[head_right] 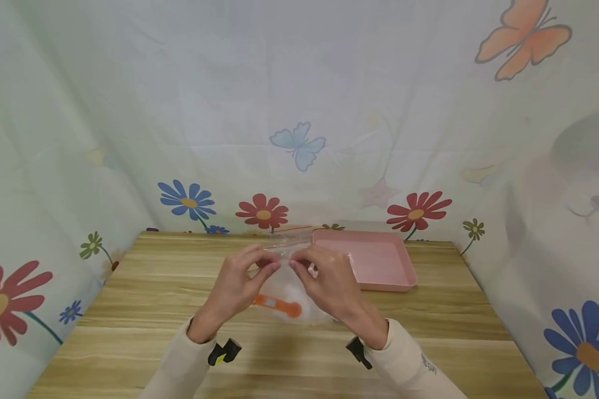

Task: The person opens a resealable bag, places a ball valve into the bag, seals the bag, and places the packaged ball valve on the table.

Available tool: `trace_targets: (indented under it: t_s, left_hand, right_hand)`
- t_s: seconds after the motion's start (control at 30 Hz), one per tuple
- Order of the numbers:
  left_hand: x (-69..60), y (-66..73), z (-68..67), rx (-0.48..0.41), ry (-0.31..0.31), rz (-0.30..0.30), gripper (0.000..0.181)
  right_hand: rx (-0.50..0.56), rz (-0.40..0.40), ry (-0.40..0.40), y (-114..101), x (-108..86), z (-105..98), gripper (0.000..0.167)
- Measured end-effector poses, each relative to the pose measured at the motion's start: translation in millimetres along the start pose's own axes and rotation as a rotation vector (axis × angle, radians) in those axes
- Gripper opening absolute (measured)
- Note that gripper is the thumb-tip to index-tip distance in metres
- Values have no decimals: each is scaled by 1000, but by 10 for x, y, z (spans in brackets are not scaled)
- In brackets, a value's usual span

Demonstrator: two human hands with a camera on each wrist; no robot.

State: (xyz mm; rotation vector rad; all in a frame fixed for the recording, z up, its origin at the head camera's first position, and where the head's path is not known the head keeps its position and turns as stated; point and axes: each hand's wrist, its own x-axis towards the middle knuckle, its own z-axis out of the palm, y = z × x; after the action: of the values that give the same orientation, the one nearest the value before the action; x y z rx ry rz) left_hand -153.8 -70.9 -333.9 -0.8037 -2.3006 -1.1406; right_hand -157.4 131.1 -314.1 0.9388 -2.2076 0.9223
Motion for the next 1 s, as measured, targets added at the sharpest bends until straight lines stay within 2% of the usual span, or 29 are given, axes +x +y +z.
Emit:
trace_targets:
  t_s: [0.1,0.5,0.7,0.9,1.0]
  left_hand:
    - [2,4,-9,1,-4,-10,3]
    - [-39,-26,-93,44,-71,-55,10]
    - [-40,-32,-93,31,-102,-36,6]
    - [-52,-31,-91,51,-108,11,4]
    - [-61,-45,-86,57,-108,10,5]
  right_hand:
    - [-2,4,0,-5,5,0,6]
    - [-16,6,12,27,-23,-48,4]
    - [-19,12,7,30,-27,-54,7]
    - [-4,8,-1,23,-32,-43,3]
    - [-3,4,-2,23,-42,-32,3]
